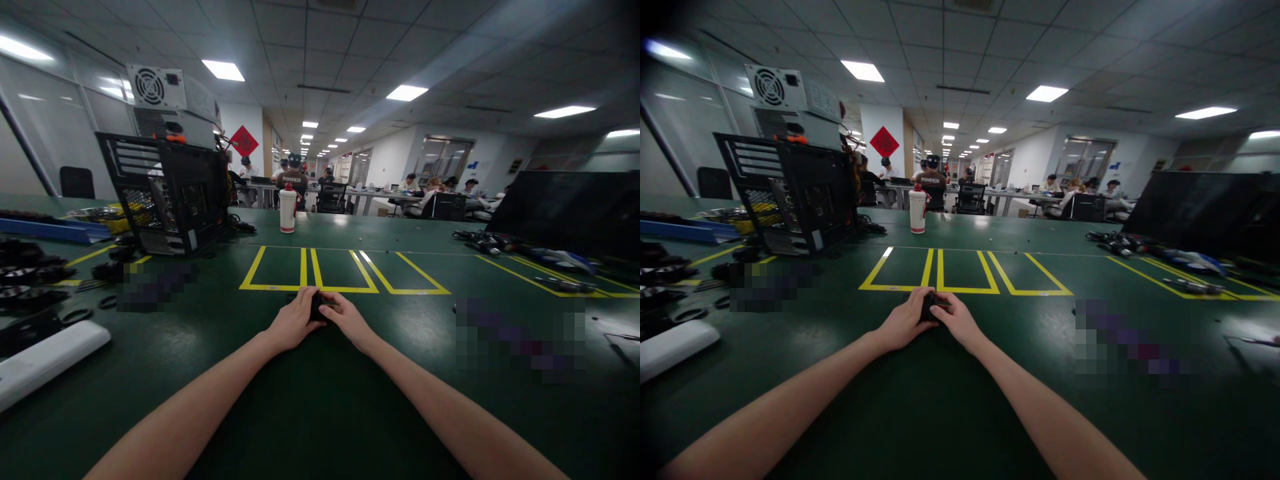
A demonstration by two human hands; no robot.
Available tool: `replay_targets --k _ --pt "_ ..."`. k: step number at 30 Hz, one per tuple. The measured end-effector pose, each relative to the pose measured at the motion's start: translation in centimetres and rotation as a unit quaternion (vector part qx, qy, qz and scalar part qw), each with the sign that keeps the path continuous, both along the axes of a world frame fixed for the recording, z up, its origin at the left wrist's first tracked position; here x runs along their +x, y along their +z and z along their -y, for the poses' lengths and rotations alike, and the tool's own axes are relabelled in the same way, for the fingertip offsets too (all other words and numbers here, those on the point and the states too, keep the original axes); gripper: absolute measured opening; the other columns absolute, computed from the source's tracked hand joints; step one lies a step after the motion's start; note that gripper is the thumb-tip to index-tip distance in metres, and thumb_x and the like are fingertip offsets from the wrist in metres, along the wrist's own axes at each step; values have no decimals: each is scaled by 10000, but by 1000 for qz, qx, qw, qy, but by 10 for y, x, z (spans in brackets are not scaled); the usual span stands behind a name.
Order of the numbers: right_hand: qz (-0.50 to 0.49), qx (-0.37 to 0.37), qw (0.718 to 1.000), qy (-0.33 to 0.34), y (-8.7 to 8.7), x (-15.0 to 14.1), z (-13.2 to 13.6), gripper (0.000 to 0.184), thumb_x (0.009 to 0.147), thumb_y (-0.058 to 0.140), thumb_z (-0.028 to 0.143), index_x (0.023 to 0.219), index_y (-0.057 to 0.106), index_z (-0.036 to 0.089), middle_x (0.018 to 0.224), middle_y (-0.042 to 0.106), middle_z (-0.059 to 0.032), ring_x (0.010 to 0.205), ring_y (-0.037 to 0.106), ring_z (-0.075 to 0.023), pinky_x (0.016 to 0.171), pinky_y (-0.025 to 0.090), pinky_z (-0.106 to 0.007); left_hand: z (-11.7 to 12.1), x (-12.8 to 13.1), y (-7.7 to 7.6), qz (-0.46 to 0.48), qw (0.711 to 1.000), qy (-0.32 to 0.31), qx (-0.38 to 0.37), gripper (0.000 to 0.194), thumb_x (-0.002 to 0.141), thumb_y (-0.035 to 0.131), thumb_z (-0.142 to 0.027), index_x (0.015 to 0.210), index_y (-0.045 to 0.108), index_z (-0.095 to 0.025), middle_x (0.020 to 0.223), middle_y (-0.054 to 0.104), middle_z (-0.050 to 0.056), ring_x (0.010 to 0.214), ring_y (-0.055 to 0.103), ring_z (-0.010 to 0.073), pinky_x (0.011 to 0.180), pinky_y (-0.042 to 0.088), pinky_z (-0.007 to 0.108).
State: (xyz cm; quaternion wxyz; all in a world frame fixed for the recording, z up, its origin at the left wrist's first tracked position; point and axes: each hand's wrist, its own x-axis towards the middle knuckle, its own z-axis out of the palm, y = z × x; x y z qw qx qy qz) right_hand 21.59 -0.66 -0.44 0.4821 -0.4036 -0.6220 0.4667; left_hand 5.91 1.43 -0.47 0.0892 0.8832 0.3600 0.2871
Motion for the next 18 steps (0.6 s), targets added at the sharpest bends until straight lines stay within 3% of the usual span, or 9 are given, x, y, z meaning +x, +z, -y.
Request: replay_targets --k 8,12,18 --pt "-17 5 1000 -1 5 -2 7 226 710 544 264 923 485 220 1013 510 -12 969 507 -163 855 408 -339 0 0 -1 -2 1000 -1 3 596 725 549 -311 1181 173 -240 1213 311 68 1045 450 219 772 461 358" --pt "0 8 1000 -12 3 0 3 295 712 540 256 997 470 221 1059 500 -22 980 498 -164 876 393 -352 0 0 -1 -3 1000 -1 0 588 731 541 -313 1182 171 -239 1210 313 69 1034 460 218 761 465 348" --pt "-17 -8 999 35 1 2 1 314 696 559 229 994 462 222 1063 502 -22 1022 480 -173 872 399 -362 2 -1 1 -12 1000 2 -12 577 746 522 -318 1187 156 -251 1227 295 69 1045 455 217 768 457 356"
